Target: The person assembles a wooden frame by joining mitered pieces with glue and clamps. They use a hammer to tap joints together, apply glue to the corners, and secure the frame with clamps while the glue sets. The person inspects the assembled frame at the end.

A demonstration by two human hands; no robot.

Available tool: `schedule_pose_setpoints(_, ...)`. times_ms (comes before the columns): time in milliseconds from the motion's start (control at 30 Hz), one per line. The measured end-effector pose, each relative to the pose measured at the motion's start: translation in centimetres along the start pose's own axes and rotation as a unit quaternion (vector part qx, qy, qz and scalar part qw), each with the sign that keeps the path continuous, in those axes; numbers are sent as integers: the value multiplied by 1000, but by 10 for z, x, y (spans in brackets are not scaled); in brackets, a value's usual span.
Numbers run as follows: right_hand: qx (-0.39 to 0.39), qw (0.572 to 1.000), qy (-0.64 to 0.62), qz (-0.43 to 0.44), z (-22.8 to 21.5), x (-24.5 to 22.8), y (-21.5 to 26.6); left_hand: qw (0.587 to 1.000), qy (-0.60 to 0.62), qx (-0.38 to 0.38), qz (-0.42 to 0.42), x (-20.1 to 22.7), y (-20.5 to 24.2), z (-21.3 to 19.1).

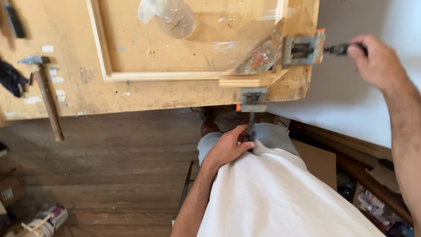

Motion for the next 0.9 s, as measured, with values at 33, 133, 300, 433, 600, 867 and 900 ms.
schedule_pose_setpoints(33,-34,999,-12,30,5,-7,8,997,-48,27,-61,3,5,-3)
schedule_pose_setpoints(133,-101,993,-29,62,29,-22,41,979,-95,111,-142,-24,14,-11)
schedule_pose_setpoints(300,-201,962,-173,66,109,-6,80,937,-153,258,-181,-72,34,-42)
schedule_pose_setpoints(433,-223,907,-355,37,140,-44,84,902,-236,281,-228,-79,46,-66)
schedule_pose_setpoints(600,-224,797,-544,137,185,-63,72,867,-287,353,-204,-101,47,-95)
schedule_pose_setpoints(867,-178,978,-79,71,187,-80,58,876,-318,303,-199,-112,39,-131)
schedule_pose_setpoints(900,-175,978,-78,77,188,-83,62,878,-319,299,-195,-114,37,-133)
Point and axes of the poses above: each hand's wrist, its own y-axis away from the middle knuckle, its own z-axis out of the palm, x = y × z, the point moved 3 cm from there along -y, towards the middle knuckle, and after that the axes turned 10 degrees about -z, right-handed, at the moved point
